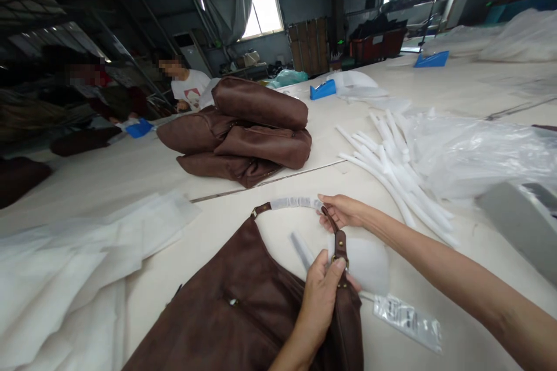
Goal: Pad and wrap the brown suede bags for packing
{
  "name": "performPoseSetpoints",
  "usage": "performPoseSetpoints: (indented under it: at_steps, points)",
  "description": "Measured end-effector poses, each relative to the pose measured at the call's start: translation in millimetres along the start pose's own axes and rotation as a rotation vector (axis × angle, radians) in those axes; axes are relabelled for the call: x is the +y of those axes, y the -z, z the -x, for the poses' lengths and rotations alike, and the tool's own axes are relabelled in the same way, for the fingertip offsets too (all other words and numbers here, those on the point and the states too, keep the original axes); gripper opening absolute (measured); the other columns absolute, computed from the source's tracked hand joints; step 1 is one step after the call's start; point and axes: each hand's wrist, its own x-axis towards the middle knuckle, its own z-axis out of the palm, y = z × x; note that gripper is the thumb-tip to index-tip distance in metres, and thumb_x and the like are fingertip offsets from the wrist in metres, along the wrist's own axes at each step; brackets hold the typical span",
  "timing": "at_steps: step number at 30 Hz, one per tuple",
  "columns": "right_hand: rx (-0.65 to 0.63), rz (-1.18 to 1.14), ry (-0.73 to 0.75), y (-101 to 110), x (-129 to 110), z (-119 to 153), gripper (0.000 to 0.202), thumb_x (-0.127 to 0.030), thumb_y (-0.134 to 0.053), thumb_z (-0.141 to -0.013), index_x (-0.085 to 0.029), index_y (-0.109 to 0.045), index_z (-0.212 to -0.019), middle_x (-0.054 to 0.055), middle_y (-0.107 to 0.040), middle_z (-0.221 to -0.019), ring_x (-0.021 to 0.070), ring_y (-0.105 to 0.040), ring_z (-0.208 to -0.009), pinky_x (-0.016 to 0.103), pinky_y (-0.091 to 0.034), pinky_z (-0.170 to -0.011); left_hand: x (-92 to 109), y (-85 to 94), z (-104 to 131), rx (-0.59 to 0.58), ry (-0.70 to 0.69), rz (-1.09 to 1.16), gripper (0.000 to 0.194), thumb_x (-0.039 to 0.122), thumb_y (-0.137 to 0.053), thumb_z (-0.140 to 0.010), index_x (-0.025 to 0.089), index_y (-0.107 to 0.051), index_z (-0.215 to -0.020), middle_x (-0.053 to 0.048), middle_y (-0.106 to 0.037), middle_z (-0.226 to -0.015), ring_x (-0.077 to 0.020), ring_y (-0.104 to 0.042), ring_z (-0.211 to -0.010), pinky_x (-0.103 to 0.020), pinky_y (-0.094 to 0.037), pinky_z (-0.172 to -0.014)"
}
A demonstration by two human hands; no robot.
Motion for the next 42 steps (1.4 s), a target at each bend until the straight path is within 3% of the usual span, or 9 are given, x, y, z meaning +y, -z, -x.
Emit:
performPoseSetpoints:
  at_steps: [5,10,17,21,24,29,32,36,42]
  points:
    - [-0.025,-0.047,-0.103,1.6,-5.3,4.0,0.043,-0.045,-0.041,-0.100,-0.016,-0.055,-0.072,0.010,-0.070,-0.063,0.0168,-0.067,-0.056,0.026,-0.054,-0.057,-7.5,4.0,-1.8,0.006,-0.010,0.016,0.048,0.064,-0.064,-0.078,0.021,-0.043,-0.088,0.002,-0.064,-0.058,-0.0094,-0.047,-0.042,-0.019,-0.036,-0.042]
    - [-0.043,-0.086,-0.129,11.0,9.2,34.8,0.035,-0.044,-0.059,-0.092,-0.013,-0.061,-0.075,0.013,-0.075,-0.076,0.0178,-0.070,-0.066,0.025,-0.055,-0.061,-12.7,3.8,-4.6,0.015,-0.043,0.019,0.044,0.061,-0.062,-0.081,0.020,-0.048,-0.090,0.000,-0.066,-0.064,-0.0097,-0.049,-0.043,-0.020,-0.039,-0.044]
    - [-0.065,0.035,0.066,14.4,28.0,67.2,0.039,-0.046,-0.084,-0.068,-0.011,-0.068,-0.074,0.006,-0.072,-0.070,0.0144,-0.063,-0.061,0.024,-0.050,-0.060,-3.9,2.1,-0.5,-0.005,-0.021,0.029,0.041,0.058,-0.061,-0.082,0.020,-0.047,-0.088,0.000,-0.067,-0.061,-0.0112,-0.050,-0.043,-0.020,-0.040,-0.042]
    - [0.174,0.056,0.134,39.6,38.9,95.7,0.041,-0.052,-0.082,-0.070,-0.014,-0.070,-0.082,0.008,-0.074,-0.086,0.0176,-0.066,-0.076,0.025,-0.050,-0.064,4.1,1.5,3.5,0.006,-0.048,0.033,0.038,0.055,-0.061,-0.083,0.020,-0.047,-0.085,-0.001,-0.068,-0.063,-0.0101,-0.050,-0.045,-0.019,-0.041,-0.044]
    - [0.117,-0.165,0.164,47.5,66.1,117.1,0.039,-0.053,-0.076,-0.077,-0.018,-0.070,-0.094,0.010,-0.074,-0.092,0.0226,-0.068,-0.085,0.036,-0.054,-0.076,6.0,1.2,4.9,-0.015,-0.057,0.056,0.037,0.055,-0.061,-0.085,0.020,-0.046,-0.084,-0.001,-0.069,-0.064,-0.0088,-0.047,-0.043,-0.018,-0.040,-0.044]
    - [-0.016,-0.331,0.294,17.4,107.7,126.4,0.036,-0.039,-0.078,-0.078,-0.017,-0.069,-0.104,0.011,-0.074,-0.097,0.0229,-0.069,-0.087,0.036,-0.052,-0.081,5.3,0.6,5.5,-0.040,-0.035,0.091,0.041,0.057,-0.065,-0.082,0.021,-0.046,-0.085,-0.002,-0.069,-0.065,-0.0099,-0.051,-0.043,-0.018,-0.040,-0.043]
    - [0.061,-0.313,0.309,-3.3,110.1,117.5,0.037,-0.038,-0.084,-0.070,-0.014,-0.069,-0.094,0.010,-0.075,-0.086,0.0213,-0.068,-0.074,0.033,-0.052,-0.073,9.7,0.7,8.2,-0.042,-0.035,0.104,0.051,0.057,-0.067,-0.081,0.018,-0.051,-0.110,-0.001,-0.068,-0.064,-0.0120,-0.055,-0.047,-0.020,-0.042,-0.047]
    - [0.289,-0.311,0.263,-16.4,99.5,105.1,0.038,-0.035,-0.088,-0.058,-0.014,-0.069,-0.083,0.005,-0.072,-0.069,0.0192,-0.065,-0.060,0.031,-0.051,-0.062,17.2,2.2,13.1,-0.031,-0.042,0.126,0.097,0.051,-0.070,-0.082,0.015,-0.015,-0.153,0.001,-0.068,-0.063,-0.0124,-0.056,-0.047,-0.023,-0.046,-0.054]
    - [0.315,-0.336,0.290,-20.8,91.6,98.7,0.033,-0.030,-0.086,-0.052,-0.013,-0.068,-0.074,0.005,-0.072,-0.065,0.0182,-0.063,-0.056,0.029,-0.049,-0.058,21.1,6.2,16.5,-0.050,-0.078,0.070,0.102,0.049,-0.066,-0.086,0.016,0.001,-0.156,0.000,-0.069,-0.064,-0.0135,-0.058,-0.049,-0.025,-0.047,-0.057]
